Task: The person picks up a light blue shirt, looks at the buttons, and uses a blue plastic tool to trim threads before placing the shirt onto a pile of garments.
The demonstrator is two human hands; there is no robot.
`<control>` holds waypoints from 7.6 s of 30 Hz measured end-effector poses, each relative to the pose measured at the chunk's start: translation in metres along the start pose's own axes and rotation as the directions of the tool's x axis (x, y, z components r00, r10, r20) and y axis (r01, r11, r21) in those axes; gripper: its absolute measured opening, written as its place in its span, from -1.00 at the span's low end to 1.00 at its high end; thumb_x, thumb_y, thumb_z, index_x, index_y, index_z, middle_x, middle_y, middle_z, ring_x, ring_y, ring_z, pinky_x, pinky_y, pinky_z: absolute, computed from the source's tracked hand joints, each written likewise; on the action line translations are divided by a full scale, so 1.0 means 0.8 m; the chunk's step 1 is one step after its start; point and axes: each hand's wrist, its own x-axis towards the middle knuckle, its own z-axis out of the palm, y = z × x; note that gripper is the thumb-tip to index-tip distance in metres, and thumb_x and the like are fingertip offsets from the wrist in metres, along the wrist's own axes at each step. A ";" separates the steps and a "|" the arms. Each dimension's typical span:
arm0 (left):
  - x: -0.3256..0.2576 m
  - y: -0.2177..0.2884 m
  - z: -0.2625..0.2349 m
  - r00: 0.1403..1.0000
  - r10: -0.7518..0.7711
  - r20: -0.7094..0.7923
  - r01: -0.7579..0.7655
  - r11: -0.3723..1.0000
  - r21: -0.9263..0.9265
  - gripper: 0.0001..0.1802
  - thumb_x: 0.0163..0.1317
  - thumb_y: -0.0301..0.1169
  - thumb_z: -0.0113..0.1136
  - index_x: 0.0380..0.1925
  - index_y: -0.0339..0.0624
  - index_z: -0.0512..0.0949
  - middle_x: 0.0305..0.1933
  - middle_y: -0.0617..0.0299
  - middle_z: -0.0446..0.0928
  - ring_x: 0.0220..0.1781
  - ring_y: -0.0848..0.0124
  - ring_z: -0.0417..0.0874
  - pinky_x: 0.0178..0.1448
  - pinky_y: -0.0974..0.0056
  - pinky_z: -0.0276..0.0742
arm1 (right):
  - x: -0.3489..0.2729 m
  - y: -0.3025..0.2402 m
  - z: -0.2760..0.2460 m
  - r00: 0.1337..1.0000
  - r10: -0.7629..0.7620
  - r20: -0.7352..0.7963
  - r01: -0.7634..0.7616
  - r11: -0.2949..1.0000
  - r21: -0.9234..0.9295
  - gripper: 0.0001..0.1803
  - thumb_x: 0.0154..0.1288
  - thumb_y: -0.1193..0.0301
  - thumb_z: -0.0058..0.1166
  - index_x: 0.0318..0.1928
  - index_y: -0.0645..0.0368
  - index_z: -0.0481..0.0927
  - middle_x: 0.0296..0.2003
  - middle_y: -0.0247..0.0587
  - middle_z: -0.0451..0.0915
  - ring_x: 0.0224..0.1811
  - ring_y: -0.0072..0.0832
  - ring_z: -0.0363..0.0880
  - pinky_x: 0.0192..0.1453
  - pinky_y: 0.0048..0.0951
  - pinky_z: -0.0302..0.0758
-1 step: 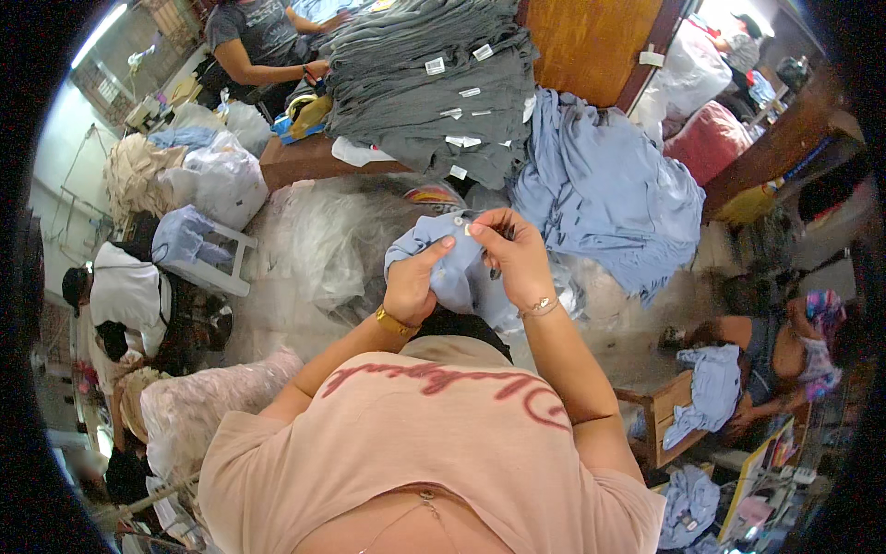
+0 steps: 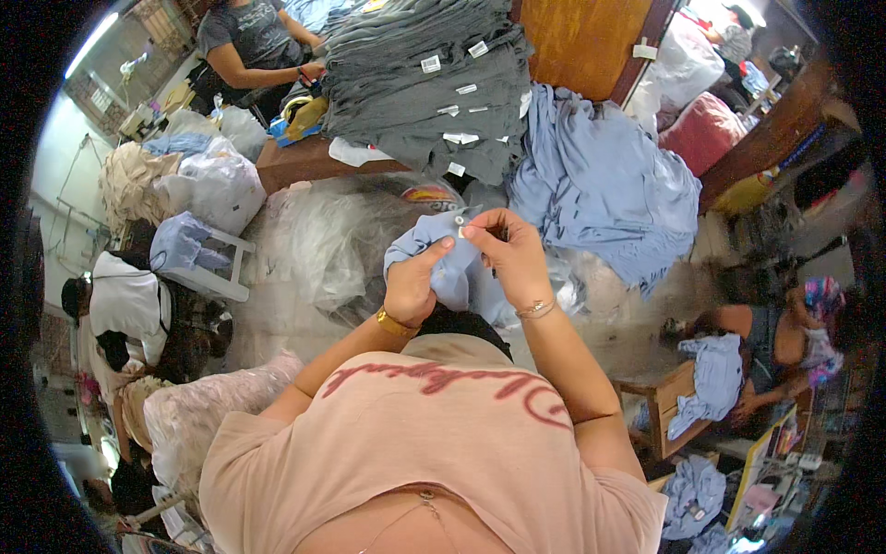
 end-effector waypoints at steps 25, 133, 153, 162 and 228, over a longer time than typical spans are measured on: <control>-0.015 0.056 -0.069 0.969 -0.095 0.226 0.080 0.994 0.077 -0.81 0.12 -0.45 0.16 -0.26 -0.30 0.54 -0.30 0.32 0.55 -0.29 0.56 0.51 -0.20 0.47 0.40 | -0.035 0.029 0.079 0.951 -0.300 -0.078 0.220 0.830 -0.513 -0.89 0.07 0.50 0.17 -0.40 0.24 0.51 -0.53 -0.47 0.47 -0.48 -0.75 0.34 -0.39 -0.71 0.29; 0.020 0.048 -0.047 0.986 -0.125 0.115 0.142 0.977 -0.158 -0.80 0.06 -0.58 0.16 -0.26 -0.27 0.52 -0.31 0.26 0.56 -0.27 0.47 0.57 -0.16 0.40 0.48 | -0.025 0.034 0.004 0.948 -0.023 -0.318 0.092 0.975 0.203 -0.85 0.05 0.56 0.18 -0.35 0.19 0.49 -0.45 -0.34 0.53 -0.68 -0.76 0.18 -0.57 -0.70 0.14; 0.022 0.028 -0.059 0.974 -0.208 0.092 0.217 0.970 -0.110 -0.80 0.05 -0.49 0.22 -0.29 -0.30 0.55 -0.30 0.30 0.55 -0.26 0.53 0.53 -0.12 0.47 0.41 | -0.022 0.023 0.049 0.955 -0.256 -0.150 0.182 0.904 -0.386 -0.87 0.15 0.48 0.09 -0.29 0.24 0.51 -0.47 -0.51 0.42 -0.49 -0.77 0.26 -0.38 -0.71 0.24; 0.019 0.023 -0.066 0.990 -0.050 0.135 0.023 0.981 0.193 -0.75 0.08 -0.38 0.22 -0.28 -0.31 0.56 -0.29 0.34 0.53 -0.30 0.59 0.48 -0.19 0.48 0.38 | -0.010 0.025 0.058 0.975 -0.181 -0.133 0.101 0.882 -0.461 -0.88 0.10 0.48 0.12 -0.34 0.24 0.51 -0.47 -0.42 0.50 -0.44 -0.75 0.35 -0.37 -0.67 0.30; 0.017 0.066 -0.047 0.983 -0.089 0.158 0.105 0.990 -0.093 -0.88 0.03 -0.59 0.16 -0.38 -0.20 0.50 -0.41 0.32 0.53 -0.42 0.56 0.51 -0.32 0.47 0.43 | -0.004 0.003 0.044 0.872 -0.490 -0.017 0.347 0.642 -0.684 -0.91 0.12 0.52 0.09 -0.38 0.22 0.45 -0.50 -0.42 0.35 -0.55 -0.69 0.19 -0.45 -0.64 0.22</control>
